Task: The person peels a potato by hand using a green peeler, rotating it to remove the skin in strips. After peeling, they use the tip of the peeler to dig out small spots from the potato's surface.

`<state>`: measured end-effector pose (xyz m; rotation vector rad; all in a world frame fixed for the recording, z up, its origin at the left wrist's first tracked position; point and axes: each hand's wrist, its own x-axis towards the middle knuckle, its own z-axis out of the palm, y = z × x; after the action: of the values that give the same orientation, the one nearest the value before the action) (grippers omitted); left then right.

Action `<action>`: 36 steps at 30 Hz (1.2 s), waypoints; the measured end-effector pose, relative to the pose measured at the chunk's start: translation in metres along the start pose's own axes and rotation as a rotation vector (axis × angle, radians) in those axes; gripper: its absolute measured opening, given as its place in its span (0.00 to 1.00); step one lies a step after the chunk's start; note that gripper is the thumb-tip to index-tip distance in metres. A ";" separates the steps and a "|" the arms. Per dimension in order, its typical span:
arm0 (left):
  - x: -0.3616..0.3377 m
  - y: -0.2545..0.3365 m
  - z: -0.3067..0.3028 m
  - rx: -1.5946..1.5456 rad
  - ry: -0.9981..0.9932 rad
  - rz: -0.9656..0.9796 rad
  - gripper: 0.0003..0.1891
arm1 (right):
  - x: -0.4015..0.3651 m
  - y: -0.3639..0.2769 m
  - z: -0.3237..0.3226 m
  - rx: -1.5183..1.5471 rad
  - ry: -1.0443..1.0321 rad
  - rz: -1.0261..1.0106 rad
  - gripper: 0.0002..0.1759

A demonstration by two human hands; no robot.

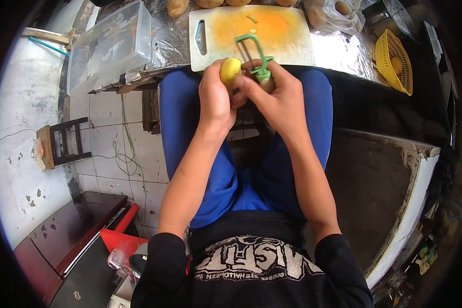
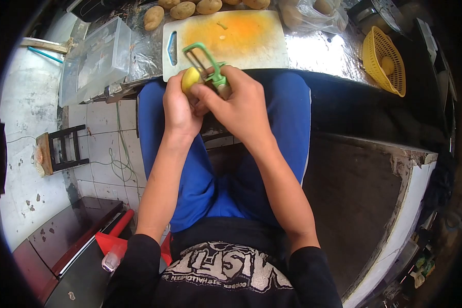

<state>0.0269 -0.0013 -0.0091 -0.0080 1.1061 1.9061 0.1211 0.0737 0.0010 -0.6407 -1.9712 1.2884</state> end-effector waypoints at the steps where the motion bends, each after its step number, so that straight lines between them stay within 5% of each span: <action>1: 0.000 0.000 0.000 0.000 0.000 0.000 0.16 | -0.003 -0.005 0.000 -0.089 0.014 0.012 0.17; 10: -0.001 0.002 0.011 0.030 0.178 0.097 0.15 | -0.008 -0.008 -0.001 -0.141 -0.007 0.047 0.12; 12: 0.000 0.005 -0.005 0.090 -0.075 0.069 0.16 | -0.007 -0.012 -0.003 -0.071 -0.006 0.102 0.12; 14: 0.002 0.002 -0.007 0.066 -0.063 0.049 0.16 | -0.006 -0.012 -0.003 -0.003 -0.001 0.160 0.13; 17: -0.005 0.002 0.007 -0.008 0.005 0.053 0.17 | -0.007 -0.006 0.003 -0.174 -0.001 -0.176 0.19; 24: 0.006 -0.004 -0.010 -0.063 -0.105 0.106 0.20 | -0.014 -0.005 0.006 -0.114 -0.028 -0.241 0.13; 27: 0.003 0.003 0.002 -0.031 0.111 0.072 0.18 | -0.005 -0.004 -0.002 -0.093 0.029 -0.163 0.11; 29: 0.006 0.004 -0.011 -0.056 -0.130 0.040 0.19 | 0.026 -0.010 -0.010 -0.264 0.090 -0.028 0.12; 31: 0.007 0.007 -0.013 -0.109 -0.150 0.044 0.19 | 0.065 0.003 -0.017 -0.415 0.102 -0.009 0.13; 33: 0.009 0.011 -0.017 -0.189 -0.177 0.042 0.18 | 0.098 0.021 -0.017 -0.593 0.076 -0.279 0.12; 36: 0.010 0.019 -0.019 -0.196 -0.113 0.085 0.18 | 0.110 0.037 -0.007 -0.823 -0.072 -0.153 0.13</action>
<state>0.0004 -0.0114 -0.0117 0.0372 0.8538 2.0584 0.0573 0.1705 -0.0013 -0.7965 -2.5403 0.3660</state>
